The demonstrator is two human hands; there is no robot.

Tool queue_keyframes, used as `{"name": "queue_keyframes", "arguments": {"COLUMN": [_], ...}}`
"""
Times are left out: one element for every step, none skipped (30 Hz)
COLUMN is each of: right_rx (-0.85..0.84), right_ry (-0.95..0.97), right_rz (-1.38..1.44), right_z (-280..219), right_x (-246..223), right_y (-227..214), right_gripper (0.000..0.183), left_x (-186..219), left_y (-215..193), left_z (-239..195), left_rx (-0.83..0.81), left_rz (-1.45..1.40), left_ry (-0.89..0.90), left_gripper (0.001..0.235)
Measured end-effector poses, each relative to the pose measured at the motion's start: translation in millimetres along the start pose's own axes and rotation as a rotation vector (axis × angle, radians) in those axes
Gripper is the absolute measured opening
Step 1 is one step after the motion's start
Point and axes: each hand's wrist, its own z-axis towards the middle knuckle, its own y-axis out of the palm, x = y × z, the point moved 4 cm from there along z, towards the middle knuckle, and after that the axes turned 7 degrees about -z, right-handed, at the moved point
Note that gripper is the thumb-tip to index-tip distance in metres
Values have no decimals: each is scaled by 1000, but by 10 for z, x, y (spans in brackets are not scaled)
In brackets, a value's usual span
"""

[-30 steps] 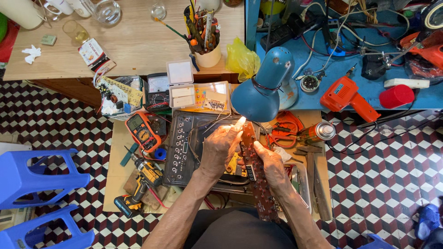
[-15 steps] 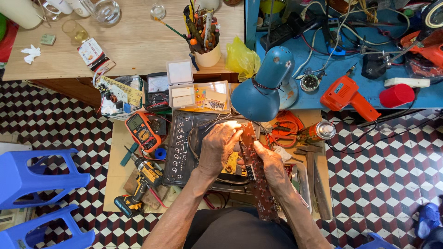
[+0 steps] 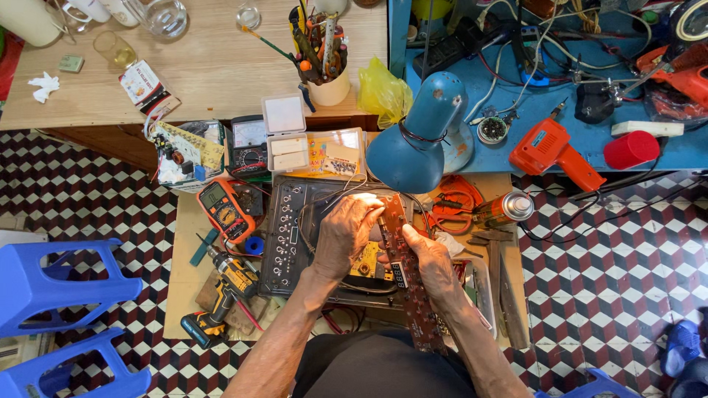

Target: The person holds a long green circuit board and uses a red soldering iron to apply solder to several points on the board. They repeatedly flip the board to access different sides and continue soldering under a blue desk lamp.

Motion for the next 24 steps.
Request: {"name": "queue_keyframes", "arguments": {"right_rx": [2, 3, 3, 3, 2, 1, -7, -17, -26, -25, -23, -22, -4, 15, 35, 53, 71, 90, 104, 118, 133, 139, 144, 146], "right_ry": [7, 13, 20, 24, 29, 34, 32, 30, 28, 17, 5, -6, -4, -2, 1, 19, 38, 58, 69, 79, 89, -68, -224, -381], "right_rz": [15, 30, 46, 47, 49, 50, 86, 122, 159, 135, 112, 88, 100, 111, 122, 114, 106, 99, 96, 92, 89, 48, 5, -38], "right_z": [-3, -7, -11, -14, -17, -20, -26, -32, -37, -41, -44, -44, -44, -37, -25, -20, -7, -2, -6, -12, -21, -31, -56, -83], "right_x": [-1, -5, -10, -18, -27, -36, -49, -60, -71, -83, -95, -109, -115, -122, -129, -120, -108, -90, -69, -45, -22, -69, -115, -163], "right_y": [-1, 1, 5, 7, 11, 15, 20, 32, 45, 50, 55, 61, 68, 75, 79, 80, 79, 79, 86, 91, 90, 90, 98, 106], "right_gripper": [59, 59, 58, 58, 58, 58, 57, 57, 56, 57, 57, 58, 57, 56, 55, 54, 53, 52, 52, 52, 52, 51, 50, 49], "left_x": [-10, -19, -30, -44, -65, -87, -108, -135, -158, -172, -163, -146, -123, -102, -80, -59, -52, -48, -47, -59, -72, -86, -108, -126], "left_y": [4, 0, -2, 5, 17, 31, 47, 64, 80, 96, 99, 97, 94, 93, 93, 96, 100, 105, 114, 130, 152, 174, 202, 234], "left_z": [-1, -13, -28, -39, -47, -55, -61, -65, -66, -75, -93, -112, -130, -144, -156, -169, -174, -179, -184, -182, -178, -173, -177, -189], "left_rx": [-5, 1, 7, 13, 13, 14, 14, 13, 11, 10, 27, 45, 62, 73, 84, 92, 92, 90, 88, 98, 107, 116, 115, 113], "left_rz": [7, 9, 10, 11, 17, 24, 30, 36, 41, 45, 44, 44, 44, 40, 35, 29, 6, -18, -42, -85, -127, -169, -228, -287], "left_ry": [7, 17, 27, 39, 37, 35, 34, 19, 4, -11, 3, 18, 33, 34, 35, 34, 29, 23, 18, -16, -50, -84, -145, -206], "left_gripper": [12, 13, 13, 13, 13, 13, 14, 14, 14, 14, 15, 16, 18, 20, 22, 24, 26, 28, 30, 30, 30, 30, 29, 29]}}
